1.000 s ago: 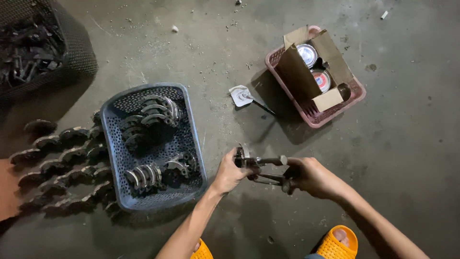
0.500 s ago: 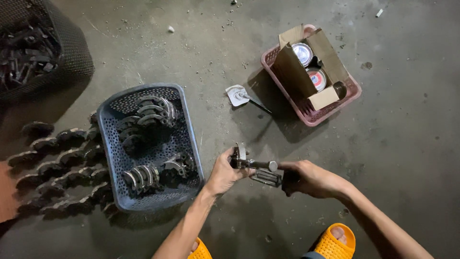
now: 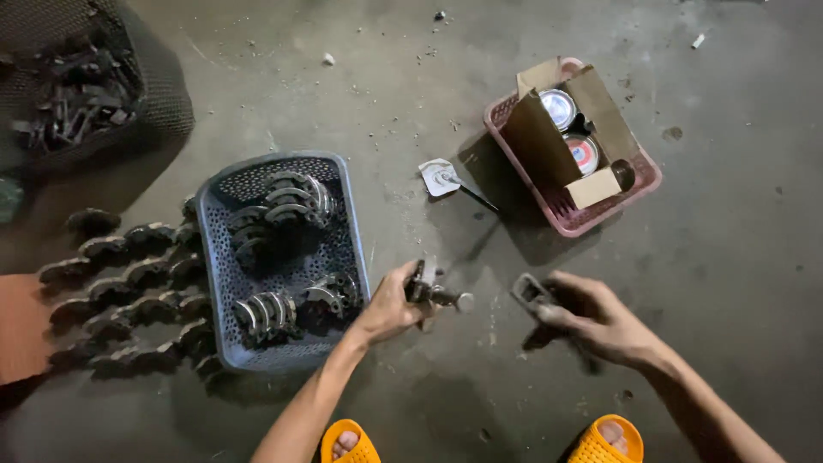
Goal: The person scoops a white substance from a small container using a metal tool and applies it to curved metal pieces. They then pick up a metal rod from a basket and use a hammer to tap it, before returning to apply more of the substance to the metal pieces.
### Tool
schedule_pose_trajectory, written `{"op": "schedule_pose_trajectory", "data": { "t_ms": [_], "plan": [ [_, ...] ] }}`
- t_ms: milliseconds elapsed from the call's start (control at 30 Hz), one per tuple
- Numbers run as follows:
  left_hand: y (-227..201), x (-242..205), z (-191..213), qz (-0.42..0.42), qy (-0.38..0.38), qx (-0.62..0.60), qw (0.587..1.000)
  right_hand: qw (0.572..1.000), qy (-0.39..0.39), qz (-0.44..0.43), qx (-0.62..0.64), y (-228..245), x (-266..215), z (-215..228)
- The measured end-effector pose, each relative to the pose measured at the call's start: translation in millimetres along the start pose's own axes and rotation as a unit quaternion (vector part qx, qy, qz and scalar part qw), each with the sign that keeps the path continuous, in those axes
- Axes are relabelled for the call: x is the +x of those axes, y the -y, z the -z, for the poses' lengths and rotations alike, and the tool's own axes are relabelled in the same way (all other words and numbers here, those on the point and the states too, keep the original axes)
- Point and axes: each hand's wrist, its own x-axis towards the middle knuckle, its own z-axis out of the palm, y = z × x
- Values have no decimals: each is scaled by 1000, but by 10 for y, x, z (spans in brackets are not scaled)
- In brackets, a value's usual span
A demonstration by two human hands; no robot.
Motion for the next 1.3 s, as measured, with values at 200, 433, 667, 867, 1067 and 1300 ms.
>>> {"op": "schedule_pose_trajectory", "data": {
  "t_ms": [200, 433, 667, 867, 1067, 1300],
  "plan": [
    [-469, 51, 72, 0, 143, -194, 971, 993, 41, 39, -105, 1240, -384, -80],
    [-375, 191, 7, 38, 310, -209, 927, 864, 278, -13, -419, 1777, -293, -448],
    [-964, 230, 81, 140, 475, -62, 867, 774, 428, -34, -465, 1903, -294, -749],
    [-841, 183, -63, 91, 464, -88, 877, 757, 434, 9, -489, 1874, -356, -809],
    [-920, 39, -162, 3, 339, 59, 939, 749, 403, 142, -506, 1547, -389, -727],
    [-818, -110, -230, -33, 221, 15, 975, 759, 340, 140, -537, 1613, -460, -593]
  ]
}}
